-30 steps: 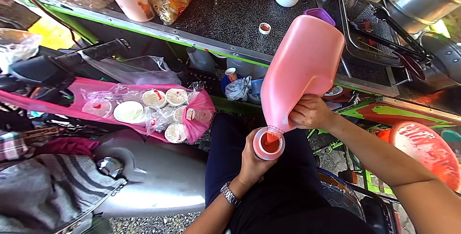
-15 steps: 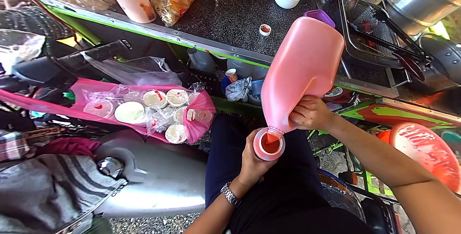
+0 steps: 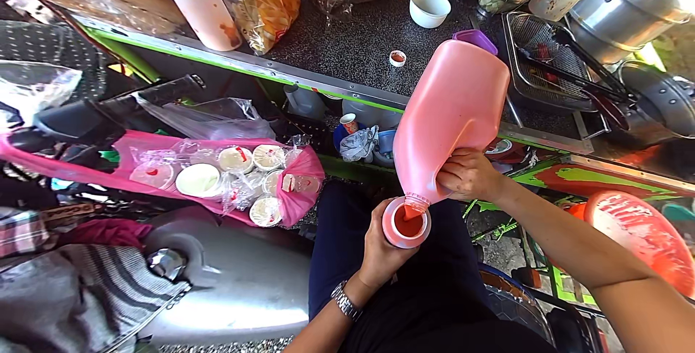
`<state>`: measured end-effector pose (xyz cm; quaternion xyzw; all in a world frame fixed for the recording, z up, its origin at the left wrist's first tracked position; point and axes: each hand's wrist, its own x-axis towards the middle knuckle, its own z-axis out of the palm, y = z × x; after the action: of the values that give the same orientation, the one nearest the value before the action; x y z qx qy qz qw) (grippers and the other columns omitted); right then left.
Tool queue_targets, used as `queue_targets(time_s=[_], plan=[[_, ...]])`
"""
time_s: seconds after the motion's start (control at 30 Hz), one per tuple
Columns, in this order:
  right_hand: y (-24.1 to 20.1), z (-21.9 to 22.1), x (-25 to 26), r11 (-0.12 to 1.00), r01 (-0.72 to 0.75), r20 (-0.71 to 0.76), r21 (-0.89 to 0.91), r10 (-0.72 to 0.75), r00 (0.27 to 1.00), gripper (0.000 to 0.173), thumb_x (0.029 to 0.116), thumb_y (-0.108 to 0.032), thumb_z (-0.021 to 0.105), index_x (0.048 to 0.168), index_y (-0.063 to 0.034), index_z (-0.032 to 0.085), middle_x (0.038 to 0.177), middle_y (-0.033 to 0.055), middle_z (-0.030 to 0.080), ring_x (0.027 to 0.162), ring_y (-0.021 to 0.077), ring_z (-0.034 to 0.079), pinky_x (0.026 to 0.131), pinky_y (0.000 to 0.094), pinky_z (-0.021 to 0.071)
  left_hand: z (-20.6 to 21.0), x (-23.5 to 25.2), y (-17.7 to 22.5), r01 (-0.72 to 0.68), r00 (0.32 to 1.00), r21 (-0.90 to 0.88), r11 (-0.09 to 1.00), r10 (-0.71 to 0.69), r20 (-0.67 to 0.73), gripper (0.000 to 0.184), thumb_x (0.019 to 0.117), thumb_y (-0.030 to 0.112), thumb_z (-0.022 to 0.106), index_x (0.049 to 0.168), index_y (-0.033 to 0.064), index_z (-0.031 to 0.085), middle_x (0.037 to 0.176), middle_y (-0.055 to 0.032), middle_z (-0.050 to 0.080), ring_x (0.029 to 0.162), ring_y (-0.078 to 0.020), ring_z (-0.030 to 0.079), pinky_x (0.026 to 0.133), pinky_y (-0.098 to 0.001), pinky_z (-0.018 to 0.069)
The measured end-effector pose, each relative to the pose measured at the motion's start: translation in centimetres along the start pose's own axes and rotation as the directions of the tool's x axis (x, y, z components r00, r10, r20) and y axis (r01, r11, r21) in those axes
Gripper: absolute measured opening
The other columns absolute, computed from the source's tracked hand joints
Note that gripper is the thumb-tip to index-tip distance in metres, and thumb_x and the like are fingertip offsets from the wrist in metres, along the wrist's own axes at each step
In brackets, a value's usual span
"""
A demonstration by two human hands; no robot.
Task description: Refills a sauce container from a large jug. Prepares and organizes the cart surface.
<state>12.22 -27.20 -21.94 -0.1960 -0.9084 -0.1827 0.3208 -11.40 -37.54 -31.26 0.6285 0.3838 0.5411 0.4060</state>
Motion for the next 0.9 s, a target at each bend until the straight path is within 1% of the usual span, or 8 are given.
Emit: queue_targets(time_s=[0.3, 0.47, 0.53, 0.6, 0.67, 0.73, 0.8, 0.9], plan=[[2.3, -1.3, 2.8, 0.995, -0.09, -0.147, 0.031, 0.094, 0.985, 0.031, 0.0838, -0.026, 0.071, 0.064, -0.0055, 0.06, 0.056, 0.0063, 0.059, 0.055, 0.0173, 0.061, 0.052, 0.0304, 0.0478, -0.4, 4.5, 3.8, 0.001, 1.0, -0.009, 1.0, -0.002, -0.004, 0.102, 0.0615, 0.023, 0.096, 0.138, -0.0169, 0.041, 0.129, -0.0208, 0.064, 0.122, -0.0123, 0.064, 0.108, -0.0248, 0.0503], [3.8, -2.5, 5.7, 0.955, -0.292, -0.235, 0.049, 0.295, 0.926, 0.036, 0.0823, -0.033, 0.073, 0.066, -0.0033, 0.061, 0.057, 0.0088, 0.06, 0.054, 0.0166, 0.061, 0.05, 0.03, 0.0465, -0.9, 8.5, 7.4, -0.024, 0.998, -0.015, 1.0, 0.023, -0.065, 0.105, 0.0607, 0.027, 0.095, 0.138, -0.0157, 0.04, 0.124, -0.0164, 0.066, 0.116, -0.0097, 0.066, 0.104, -0.0237, 0.0533], [4.5, -3.5, 7.4, 0.892, -0.434, -0.253, 0.123, 0.451, 0.856, 0.038, 0.0811, -0.033, 0.077, 0.07, 0.0004, 0.064, 0.061, 0.0114, 0.064, 0.056, 0.0163, 0.064, 0.051, 0.0306, 0.0487, -1.4, 9.5, 8.5, -0.043, 0.995, -0.036, 0.998, 0.04, -0.094, 0.107, 0.06, 0.027, 0.095, 0.14, -0.0155, 0.038, 0.124, -0.0155, 0.066, 0.115, -0.0098, 0.067, 0.103, -0.0243, 0.0543], [5.7, -4.6, 9.1, 0.785, -0.567, -0.261, 0.25, 0.618, 0.741, 0.037, 0.0815, -0.031, 0.083, 0.081, 0.0043, 0.069, 0.072, 0.0135, 0.071, 0.067, 0.0154, 0.07, 0.062, 0.0329, 0.0563, -2.0, 9.9, 9.5, -0.052, 0.992, -0.042, 0.998, 0.047, -0.118, 0.108, 0.0592, 0.027, 0.096, 0.14, -0.014, 0.037, 0.125, -0.014, 0.066, 0.115, -0.0097, 0.067, 0.103, -0.0249, 0.0551], [7.7, -5.5, 10.6, 0.687, -0.638, -0.275, 0.348, 0.726, 0.631, 0.035, 0.0839, -0.029, 0.083, 0.089, 0.003, 0.072, 0.082, 0.0094, 0.074, 0.077, 0.0091, 0.071, 0.074, 0.03, 0.0587, -3.0, 9.8, 10.2, -0.061, 0.99, -0.036, 0.997, 0.056, -0.132, 0.109, 0.0592, 0.028, 0.097, 0.14, -0.0126, 0.037, 0.127, -0.0127, 0.065, 0.117, -0.0098, 0.066, 0.104, -0.0255, 0.0546], [10.0, -6.1, 11.6, 0.59, -0.697, -0.251, 0.409, 0.806, 0.536, 0.033, 0.088, -0.032, 0.08, 0.093, -0.0001, 0.072, 0.084, 0.005, 0.073, 0.08, 0.0061, 0.069, 0.078, 0.0301, 0.0581, -3.9, 9.2, 10.5, -0.066, 0.986, -0.017, 0.998, 0.063, -0.152, 0.109, 0.0583, 0.03, 0.097, 0.14, -0.0111, 0.038, 0.128, -0.0108, 0.065, 0.118, -0.009, 0.065, 0.104, -0.025, 0.0542], [12.1, -6.2, 12.2, 0.485, -0.74, -0.218, 0.465, 0.874, 0.435, 0.036, 0.0909, -0.037, 0.076, 0.094, -0.0021, 0.072, 0.083, 0.004, 0.071, 0.078, 0.008, 0.068, 0.077, 0.0344, 0.0573, -4.8, 8.4, 10.6, -0.039, 0.984, -0.001, 0.999, 0.038, -0.172, 0.109, 0.057, 0.031, 0.098, 0.14, -0.0091, 0.039, 0.127, -0.0081, 0.065, 0.117, -0.0072, 0.065, 0.104, -0.0237, 0.054], [14.7, -5.6, 12.4, 0.377, -0.728, -0.219, 0.573, 0.926, 0.308, 0.035, 0.0953, -0.04, 0.071, 0.09, -0.0062, 0.068, 0.068, -0.0035, 0.059, 0.056, 0.0049, 0.052, 0.059, 0.0291, 0.049, -6.0, 6.8, 10.5, 0.029, 0.982, 0.027, 0.999, -0.024, -0.19, 0.109, 0.0569, 0.03, 0.098, 0.139, -0.0089, 0.039, 0.126, -0.0062, 0.065, 0.117, -0.0045, 0.064, 0.104, -0.0223, 0.0533]])
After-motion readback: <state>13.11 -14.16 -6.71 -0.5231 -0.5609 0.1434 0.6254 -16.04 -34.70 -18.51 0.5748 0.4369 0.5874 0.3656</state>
